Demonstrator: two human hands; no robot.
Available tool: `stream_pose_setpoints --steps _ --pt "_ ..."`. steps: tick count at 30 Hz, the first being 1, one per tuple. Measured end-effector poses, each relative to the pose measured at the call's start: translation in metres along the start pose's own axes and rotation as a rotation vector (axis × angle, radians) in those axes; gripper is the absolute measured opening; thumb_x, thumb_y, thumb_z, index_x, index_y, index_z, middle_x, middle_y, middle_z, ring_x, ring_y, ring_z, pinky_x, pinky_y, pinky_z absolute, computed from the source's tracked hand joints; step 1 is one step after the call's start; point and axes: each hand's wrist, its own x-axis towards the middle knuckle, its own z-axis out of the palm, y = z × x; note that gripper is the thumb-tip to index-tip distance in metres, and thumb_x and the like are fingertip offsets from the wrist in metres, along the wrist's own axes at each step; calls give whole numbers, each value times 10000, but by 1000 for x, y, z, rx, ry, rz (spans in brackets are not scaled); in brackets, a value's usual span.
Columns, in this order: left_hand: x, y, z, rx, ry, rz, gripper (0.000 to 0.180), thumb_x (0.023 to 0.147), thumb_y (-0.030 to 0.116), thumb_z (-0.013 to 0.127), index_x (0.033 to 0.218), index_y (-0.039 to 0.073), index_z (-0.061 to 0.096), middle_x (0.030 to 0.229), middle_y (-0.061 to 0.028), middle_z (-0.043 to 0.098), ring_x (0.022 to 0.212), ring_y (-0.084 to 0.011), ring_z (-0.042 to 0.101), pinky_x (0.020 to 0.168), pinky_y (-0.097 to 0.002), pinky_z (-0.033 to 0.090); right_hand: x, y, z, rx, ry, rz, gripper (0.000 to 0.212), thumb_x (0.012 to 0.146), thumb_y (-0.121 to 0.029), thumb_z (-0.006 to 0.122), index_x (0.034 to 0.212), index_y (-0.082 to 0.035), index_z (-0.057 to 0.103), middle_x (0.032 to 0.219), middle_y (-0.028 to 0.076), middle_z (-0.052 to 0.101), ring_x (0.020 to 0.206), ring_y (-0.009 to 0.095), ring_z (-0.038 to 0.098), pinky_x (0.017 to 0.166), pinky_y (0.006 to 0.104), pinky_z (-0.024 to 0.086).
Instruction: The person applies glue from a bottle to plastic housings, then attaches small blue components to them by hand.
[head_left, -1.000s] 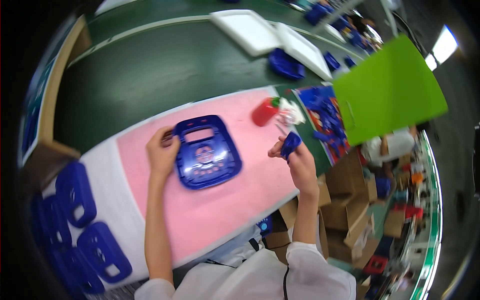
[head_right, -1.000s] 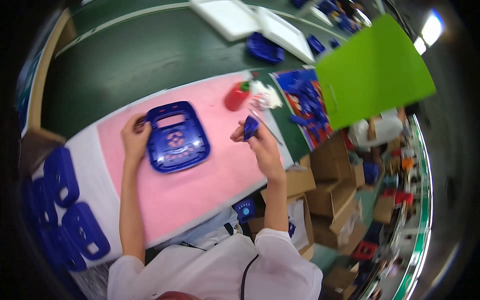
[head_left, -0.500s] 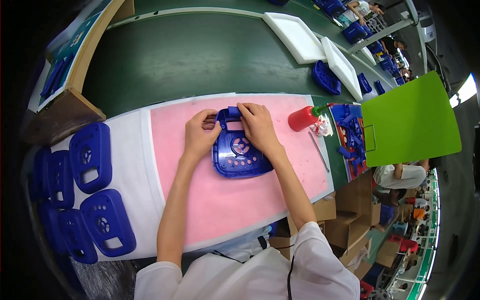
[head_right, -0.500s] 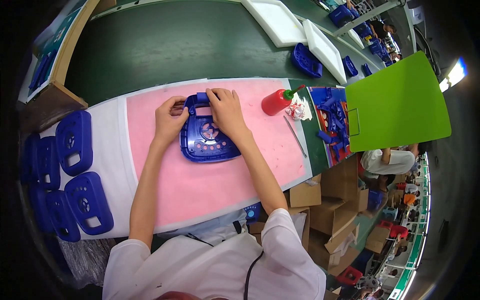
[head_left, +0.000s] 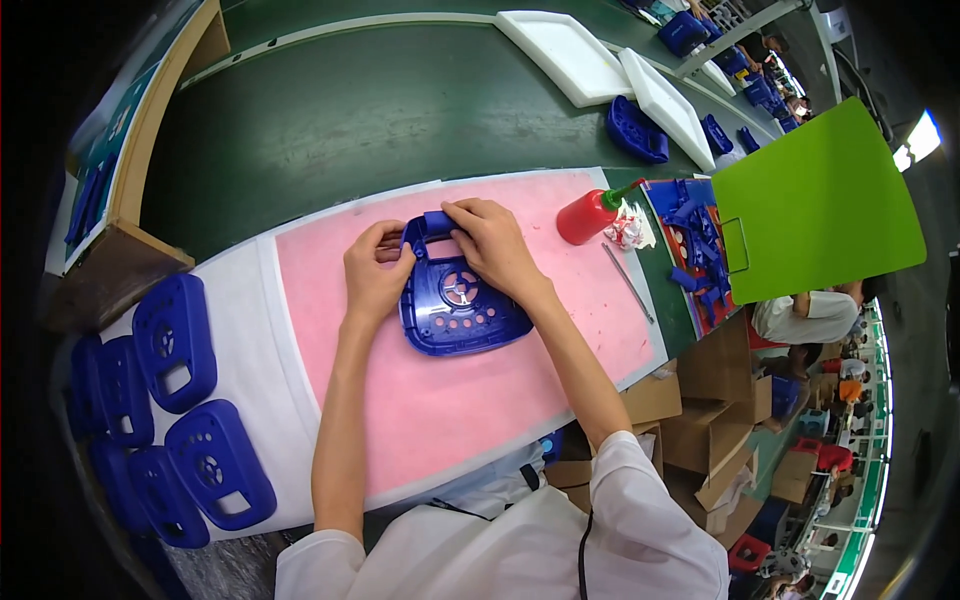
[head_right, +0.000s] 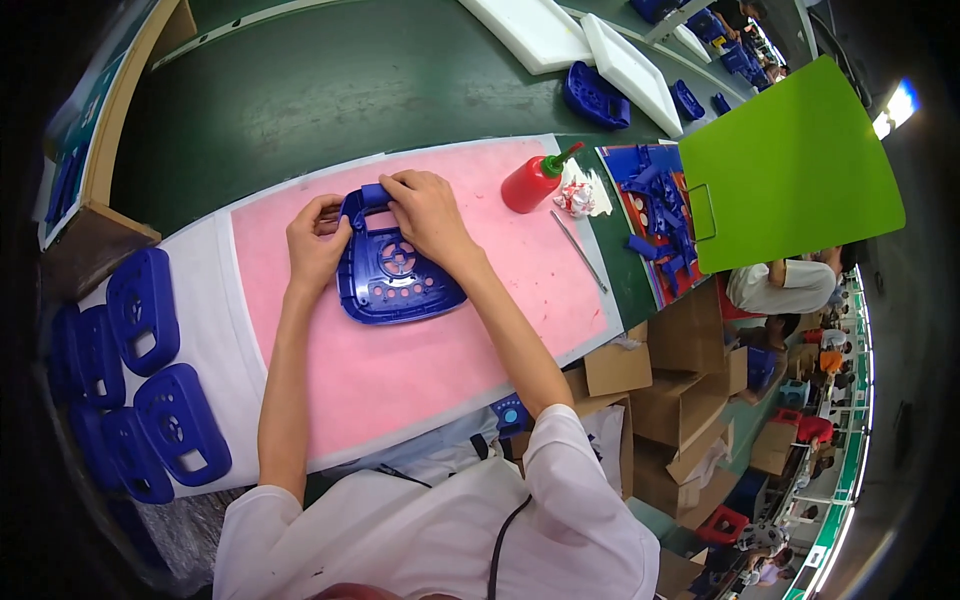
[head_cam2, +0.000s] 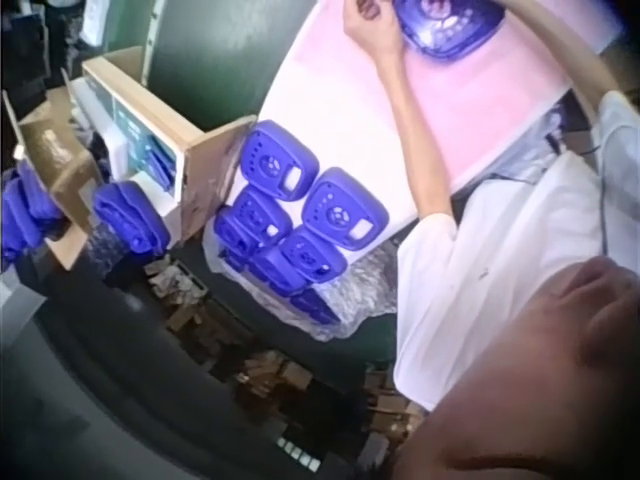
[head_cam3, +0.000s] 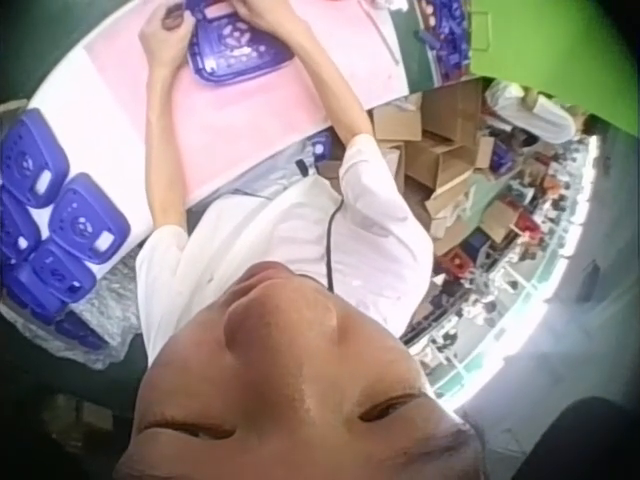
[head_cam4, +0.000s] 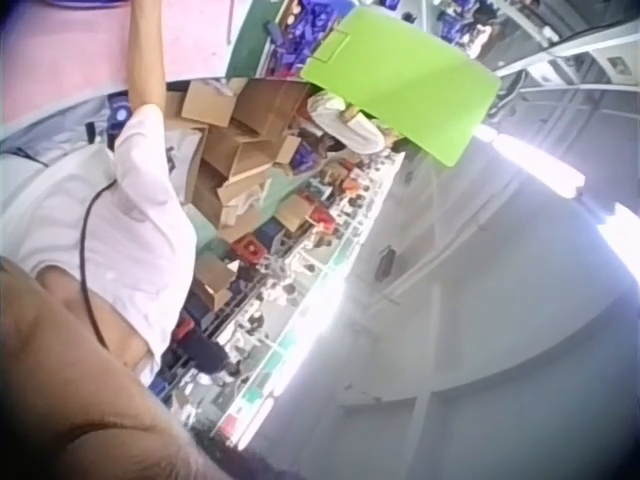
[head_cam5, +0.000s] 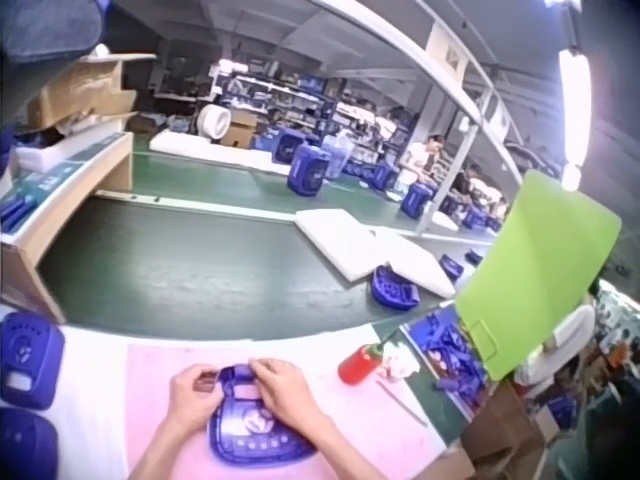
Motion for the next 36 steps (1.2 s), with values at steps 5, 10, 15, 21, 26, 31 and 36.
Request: stream_pose_setpoints --steps 5,10,15,21,26,31,36 --pt "0 0 0 -26 -13 -23 231 775 11 641 1004 -10 630 903 -107 680 800 -157 663 713 -266 541 -3 -2 1 -52 -27 22 356 795 -40 607 1151 -27 608 1047 132 626 986 312 586 913 473 428" --pt "1 2 -2 15 -22 16 236 770 7 641 1006 -9 631 908 -106 680 794 -157 663 712 -267 541 -3 -6 -2 -173 -91 76 380 803 -56 593 1180 -99 608 1108 87 617 1050 290 571 998 598 343" --pt "0 0 -5 41 -16 39 246 765 -8 640 1011 -11 631 913 -104 680 795 -157 664 712 -268 543 -5 -7 8 -253 -64 43 394 790 -67 582 1182 -105 599 1125 97 612 1089 285 565 1000 597 349" --pt "-3 -4 1 30 -28 26 244 768 -10 637 1012 -11 630 923 -102 676 794 -155 661 712 -265 542 -8 -15 -3 -396 -326 63 564 844 -154 567 1357 -4 387 1387 186 418 1295 350 395 1059 590 272" --pt "-2 -2 3 52 -5 28 237 772 -2 643 1009 -9 631 916 -100 673 792 -155 658 715 -270 538 15 -33 -49 -92 276 78 795 873 -241 564 1455 66 118 1516 297 67 1417 413 107 1124 544 145" --pt "2 -7 -16 27 16 -22 247 771 28 656 1016 -3 636 928 -102 672 807 -156 650 735 -288 534 12 -31 14 -401 -316 -69 649 858 -322 579 1359 32 368 1412 266 349 1275 398 391 1057 523 301" --pt "8 -9 4 -134 6 67 239 786 181 695 919 -11 643 838 -115 654 771 -172 638 713 -302 528 39 -12 -34 -133 -503 24 509 761 -326 720 1137 3 620 1017 194 648 925 360 626 831 400 488"
